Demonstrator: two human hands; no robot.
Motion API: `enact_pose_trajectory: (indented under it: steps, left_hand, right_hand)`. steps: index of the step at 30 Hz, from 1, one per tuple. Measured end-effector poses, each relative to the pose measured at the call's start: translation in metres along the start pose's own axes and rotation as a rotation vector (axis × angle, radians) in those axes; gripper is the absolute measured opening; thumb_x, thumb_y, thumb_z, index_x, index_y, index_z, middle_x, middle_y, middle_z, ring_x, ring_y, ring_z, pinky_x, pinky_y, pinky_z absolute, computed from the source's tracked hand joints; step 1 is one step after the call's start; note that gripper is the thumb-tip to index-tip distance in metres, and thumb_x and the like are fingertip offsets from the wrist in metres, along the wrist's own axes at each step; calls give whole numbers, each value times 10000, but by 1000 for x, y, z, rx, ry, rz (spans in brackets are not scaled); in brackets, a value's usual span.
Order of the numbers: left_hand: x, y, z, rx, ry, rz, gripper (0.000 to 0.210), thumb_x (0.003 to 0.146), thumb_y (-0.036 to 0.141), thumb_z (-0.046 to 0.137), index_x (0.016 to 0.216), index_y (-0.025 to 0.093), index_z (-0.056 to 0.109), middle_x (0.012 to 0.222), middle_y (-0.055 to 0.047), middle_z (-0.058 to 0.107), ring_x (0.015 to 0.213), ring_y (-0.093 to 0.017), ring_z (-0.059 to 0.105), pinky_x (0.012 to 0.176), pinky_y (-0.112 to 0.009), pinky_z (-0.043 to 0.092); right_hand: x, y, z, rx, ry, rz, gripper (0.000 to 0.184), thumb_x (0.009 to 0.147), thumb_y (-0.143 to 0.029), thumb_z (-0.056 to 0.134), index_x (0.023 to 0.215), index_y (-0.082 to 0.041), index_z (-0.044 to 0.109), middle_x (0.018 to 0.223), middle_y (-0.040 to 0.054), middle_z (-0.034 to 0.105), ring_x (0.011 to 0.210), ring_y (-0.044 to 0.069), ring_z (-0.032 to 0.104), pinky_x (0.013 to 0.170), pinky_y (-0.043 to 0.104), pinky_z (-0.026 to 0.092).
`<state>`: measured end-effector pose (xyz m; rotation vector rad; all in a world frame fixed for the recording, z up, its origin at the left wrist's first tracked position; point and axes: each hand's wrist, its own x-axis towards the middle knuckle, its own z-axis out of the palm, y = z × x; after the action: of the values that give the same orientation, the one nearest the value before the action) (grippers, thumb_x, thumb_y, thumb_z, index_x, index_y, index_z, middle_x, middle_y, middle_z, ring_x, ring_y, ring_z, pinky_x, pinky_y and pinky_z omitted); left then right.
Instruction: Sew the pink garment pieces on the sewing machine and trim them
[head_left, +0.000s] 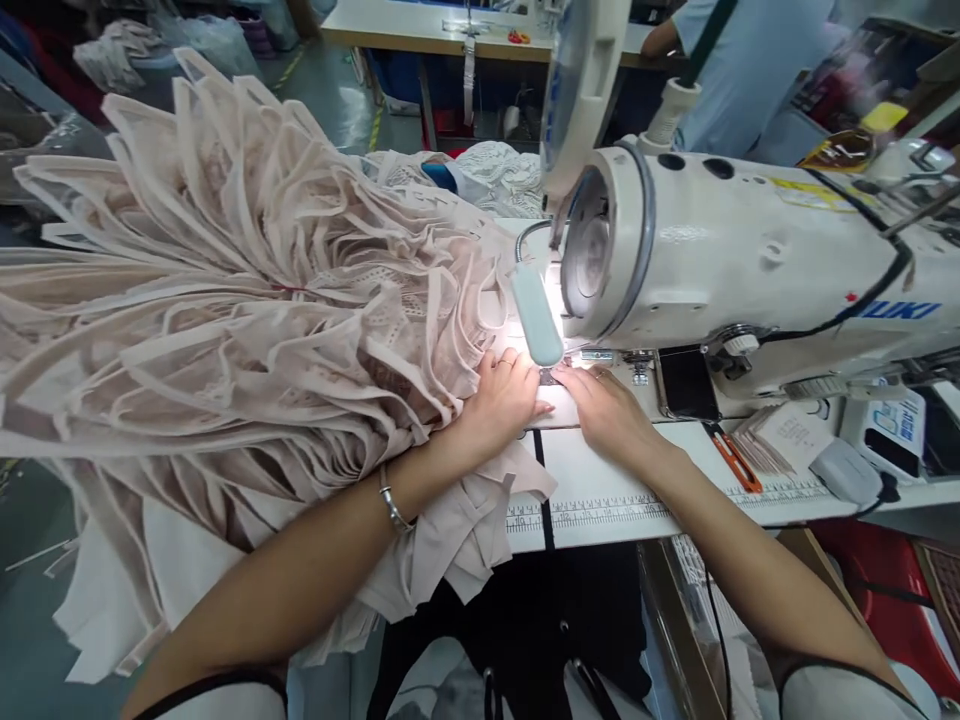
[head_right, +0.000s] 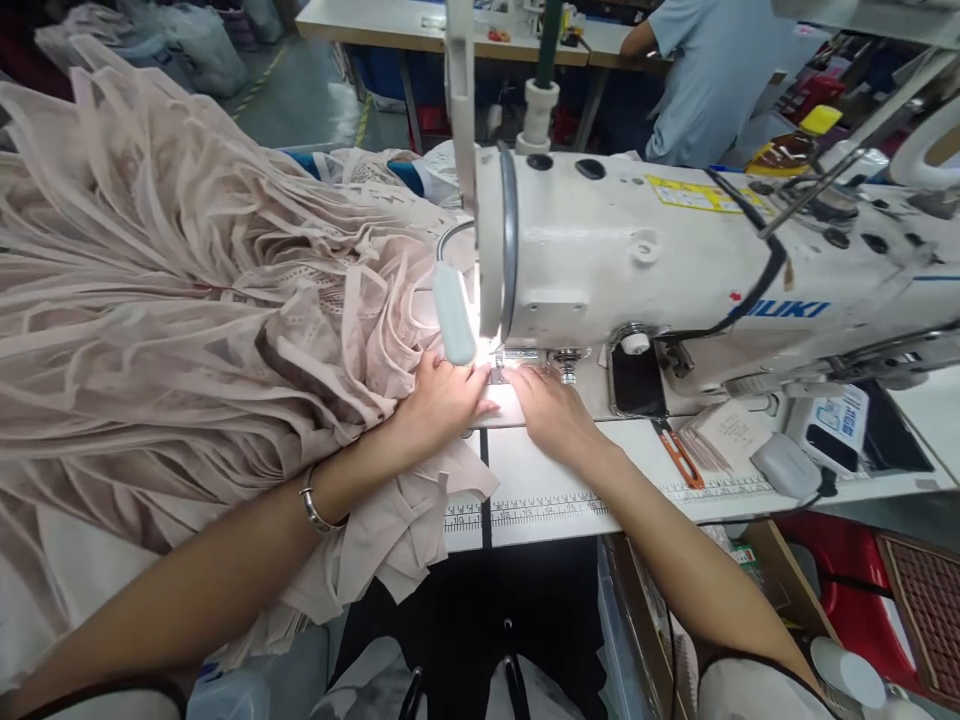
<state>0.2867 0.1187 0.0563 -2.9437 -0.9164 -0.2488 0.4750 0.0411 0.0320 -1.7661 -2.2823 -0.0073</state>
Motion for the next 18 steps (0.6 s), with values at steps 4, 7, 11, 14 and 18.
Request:
enact_pose_trajectory:
  steps: [4,7,11,14,18]
  left_hand:
    - [-2,4,3,65,35,60,292,1008,350,510,1036,109,673,945,-124,665,930,-284,593,899,-444,376]
    - [-4,9,7,138,77,141,308,1006,159,405,888,101,683,870,-130,647,786,-252,583,832,-444,400]
    - [-4,11,6,133,105,86,340,976,81,341,943,83,679,825,-137,656,776,-260,604,860,-463,429]
    - [3,4,3,7,88,-32,288,991,197,430,1174,77,617,1000,-144,701,1001,-299,627,983,-480,425]
    - [14,-9,1,-177,35,-90,317,963,278,528,1241,132,572,1142,-118,701,1185,-301,578,1077,-468,407]
  right_hand:
    - [1,3,3,13,4,58,495,894,-80,364,1331,-178,575,1228,144,672,1058,331,619,890,495,513]
    - [9,2,5,-24,-31,147,463,876,-106,403,1290,-161,603,1121,171,692,956,342,626,835,483,500]
    - [22,-2,-1,-81,-143,279,392,881,-132,407,1185,-131,654,910,172,696,893,337,616,845,467,459]
    - [26,-7,-12,-70,-205,305,408,895,-107,345,1160,-130,654,916,151,697,855,301,598,836,430,437]
    - [21,-13,-22,-66,-259,271,401,879,-62,323,1084,-144,658,990,142,692,859,279,575,760,376,415]
